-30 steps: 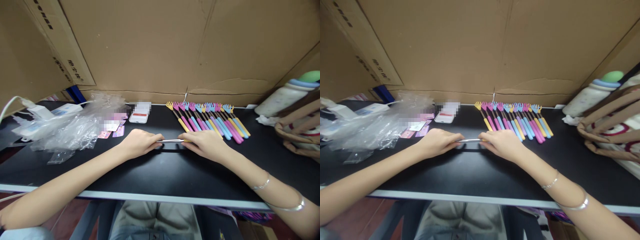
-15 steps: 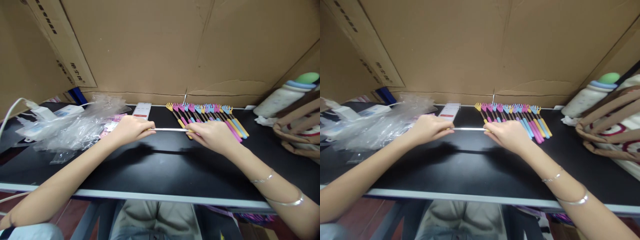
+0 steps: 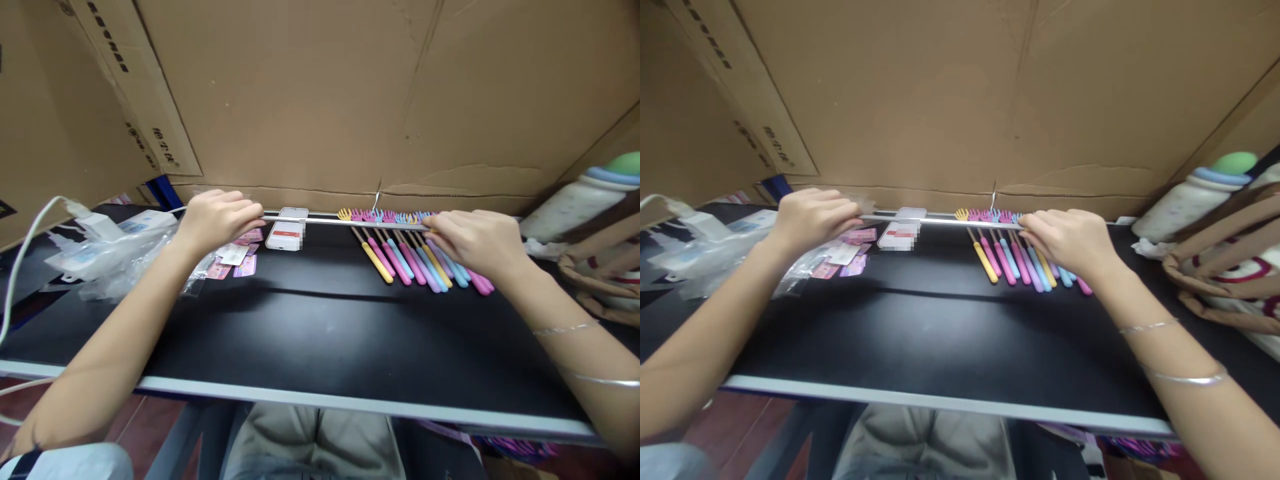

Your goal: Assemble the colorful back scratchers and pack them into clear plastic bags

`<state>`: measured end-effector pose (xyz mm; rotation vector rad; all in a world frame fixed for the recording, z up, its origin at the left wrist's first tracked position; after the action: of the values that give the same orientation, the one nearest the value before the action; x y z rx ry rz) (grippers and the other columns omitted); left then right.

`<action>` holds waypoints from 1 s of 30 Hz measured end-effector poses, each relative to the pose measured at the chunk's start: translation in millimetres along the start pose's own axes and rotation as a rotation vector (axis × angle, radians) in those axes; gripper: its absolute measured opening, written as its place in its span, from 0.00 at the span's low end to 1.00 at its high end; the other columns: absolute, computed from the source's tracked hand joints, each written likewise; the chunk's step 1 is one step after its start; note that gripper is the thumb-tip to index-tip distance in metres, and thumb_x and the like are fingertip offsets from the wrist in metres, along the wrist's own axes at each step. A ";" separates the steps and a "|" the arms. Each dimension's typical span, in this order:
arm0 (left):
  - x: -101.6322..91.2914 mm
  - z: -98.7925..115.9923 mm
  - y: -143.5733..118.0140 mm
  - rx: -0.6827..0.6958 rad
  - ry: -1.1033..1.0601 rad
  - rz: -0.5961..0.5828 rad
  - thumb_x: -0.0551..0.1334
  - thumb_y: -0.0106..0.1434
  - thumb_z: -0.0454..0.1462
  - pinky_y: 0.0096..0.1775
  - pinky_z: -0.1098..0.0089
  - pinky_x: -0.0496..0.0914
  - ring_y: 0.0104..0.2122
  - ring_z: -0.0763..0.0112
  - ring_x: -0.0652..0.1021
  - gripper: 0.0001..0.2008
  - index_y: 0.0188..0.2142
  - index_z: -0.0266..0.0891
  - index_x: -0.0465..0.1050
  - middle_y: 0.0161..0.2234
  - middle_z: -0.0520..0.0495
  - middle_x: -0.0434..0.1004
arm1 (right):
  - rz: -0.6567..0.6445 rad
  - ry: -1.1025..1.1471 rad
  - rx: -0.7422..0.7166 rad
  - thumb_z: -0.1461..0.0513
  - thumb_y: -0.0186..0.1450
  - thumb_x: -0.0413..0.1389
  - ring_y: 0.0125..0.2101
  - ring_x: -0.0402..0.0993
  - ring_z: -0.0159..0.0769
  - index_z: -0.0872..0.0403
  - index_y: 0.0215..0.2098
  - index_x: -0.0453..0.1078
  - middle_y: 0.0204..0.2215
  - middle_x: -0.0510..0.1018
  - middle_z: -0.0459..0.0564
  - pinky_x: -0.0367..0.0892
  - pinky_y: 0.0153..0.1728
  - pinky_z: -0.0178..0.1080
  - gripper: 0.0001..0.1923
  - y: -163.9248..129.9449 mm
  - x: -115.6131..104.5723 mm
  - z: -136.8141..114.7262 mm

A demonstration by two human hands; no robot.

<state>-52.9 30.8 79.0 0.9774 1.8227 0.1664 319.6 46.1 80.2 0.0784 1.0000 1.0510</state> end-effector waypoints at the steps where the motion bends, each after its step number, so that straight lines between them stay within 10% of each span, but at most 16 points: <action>1: -0.3 -4.5 -2.2 0.003 0.030 -0.002 0.43 0.72 0.48 0.30 0.69 0.56 0.31 0.68 0.68 0.22 0.30 0.42 0.66 0.26 0.49 0.70 | -0.014 -0.008 0.012 0.54 0.70 0.44 0.29 0.71 0.33 0.54 0.39 0.74 0.29 0.80 0.52 0.52 0.27 0.36 0.18 0.5 1.9 3.1; 15: 2.2 -47.1 -25.3 -0.027 0.189 0.081 0.44 0.72 0.39 0.39 0.66 0.57 0.35 0.69 0.61 0.15 0.31 0.41 0.61 0.29 0.51 0.67 | -0.238 -0.070 0.252 0.54 0.64 0.52 0.28 0.69 0.33 0.58 0.41 0.76 0.33 0.80 0.59 0.51 0.24 0.36 0.18 -55.4 45.0 97.8; 23: 9.9 -49.6 -17.3 0.000 0.158 0.270 0.53 0.68 0.41 0.34 0.66 0.53 0.28 0.70 0.61 0.16 0.24 0.40 0.60 0.22 0.52 0.66 | 0.167 -0.272 -0.038 0.58 0.68 0.45 0.25 0.65 0.32 0.57 0.31 0.73 0.22 0.74 0.49 0.53 0.24 0.33 0.18 -57.5 41.8 82.2; 30: 8.0 -41.8 -14.0 0.067 0.250 0.318 0.52 0.70 0.42 0.34 0.67 0.54 0.28 0.71 0.62 0.16 0.25 0.40 0.61 0.21 0.54 0.66 | 0.153 -0.297 0.004 0.58 0.68 0.46 0.26 0.65 0.32 0.57 0.31 0.73 0.22 0.74 0.50 0.52 0.24 0.34 0.17 -66.8 44.8 90.3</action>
<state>-96.2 39.9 85.9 1.3403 1.8957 0.4420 435.6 78.8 70.5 0.3102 0.7348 1.1384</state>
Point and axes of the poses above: each hand's wrist, its own y-axis towards the middle knuckle, its own x-axis out of the palm, z = x × y, the point moved 4 cm from there along y, towards the middle knuckle
